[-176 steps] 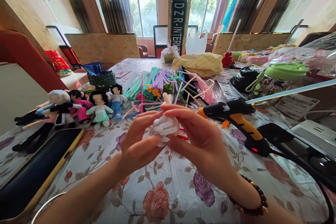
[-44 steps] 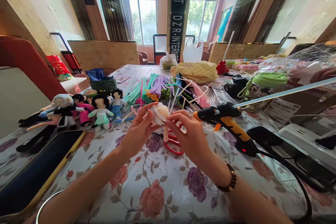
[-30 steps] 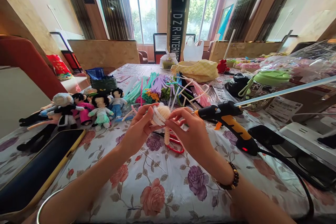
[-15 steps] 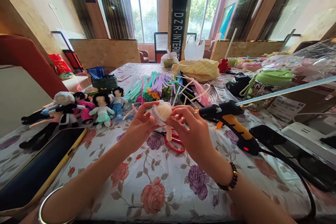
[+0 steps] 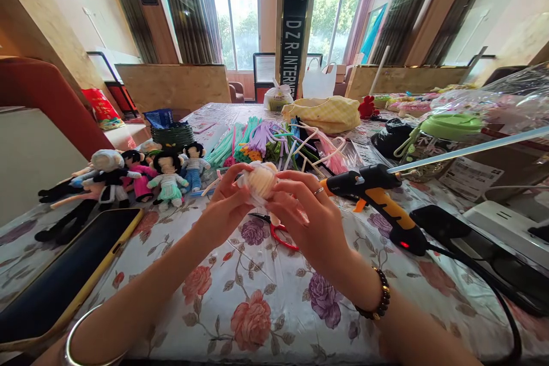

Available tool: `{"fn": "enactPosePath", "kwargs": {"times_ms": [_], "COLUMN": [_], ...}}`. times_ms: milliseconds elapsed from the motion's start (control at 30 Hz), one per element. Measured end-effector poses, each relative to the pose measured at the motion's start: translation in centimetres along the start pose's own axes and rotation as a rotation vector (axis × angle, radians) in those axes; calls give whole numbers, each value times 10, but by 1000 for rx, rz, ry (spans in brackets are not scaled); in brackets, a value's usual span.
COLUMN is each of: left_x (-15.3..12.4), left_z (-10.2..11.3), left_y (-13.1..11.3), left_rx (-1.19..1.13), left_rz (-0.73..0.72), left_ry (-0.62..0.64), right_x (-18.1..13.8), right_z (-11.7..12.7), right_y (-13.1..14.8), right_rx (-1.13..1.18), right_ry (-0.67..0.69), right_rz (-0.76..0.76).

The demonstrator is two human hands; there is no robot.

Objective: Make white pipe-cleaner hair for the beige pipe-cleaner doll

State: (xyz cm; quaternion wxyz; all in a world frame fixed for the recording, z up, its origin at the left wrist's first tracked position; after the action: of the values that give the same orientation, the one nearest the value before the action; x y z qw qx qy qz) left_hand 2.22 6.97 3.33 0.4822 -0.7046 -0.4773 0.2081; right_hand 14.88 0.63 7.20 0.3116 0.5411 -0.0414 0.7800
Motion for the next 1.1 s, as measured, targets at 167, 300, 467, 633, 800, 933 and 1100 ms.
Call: {"fn": "enactPosePath", "kwargs": {"times_ms": [167, 300, 467, 633, 800, 933, 1100], "left_x": [-1, -1, -2, -2, -2, -2, -1], "left_z": [-2, -5, -6, -9, -10, -9, -9], "left_y": [-1, -2, -1, -1, 1, 4, 8], "left_rx": [4, 1, 11, 17, -35, -54, -70], "left_rz": [14, 9, 5, -12, 11, 26, 52], "left_ry": [-13, 1, 15, 47, 83, 93, 83], "right_x": [1, 1, 0, -1, -2, -3, -5], "right_z": [2, 1, -1, -2, -1, -2, -2], "right_y": [2, 2, 1, 0, 6, 9, 10], "right_rx": [-112, -141, -168, -187, -203, -234, -275], "right_ry": [-6, -6, -6, 4, -23, -32, -31], "right_rz": [51, 79, 143, 168, 224, 255, 275]}}
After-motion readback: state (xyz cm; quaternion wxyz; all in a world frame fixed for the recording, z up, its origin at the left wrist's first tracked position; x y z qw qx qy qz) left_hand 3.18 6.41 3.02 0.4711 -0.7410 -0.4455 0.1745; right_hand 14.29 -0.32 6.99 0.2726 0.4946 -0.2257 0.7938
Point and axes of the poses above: each hand's wrist, its own x-axis towards the middle knuckle, its own z-axis out of the back of the hand, y = z × x, the point moved 8 cm from there along x, towards the middle knuckle, and after that the axes turned 12 degrees about z, right-handed, at the moved point
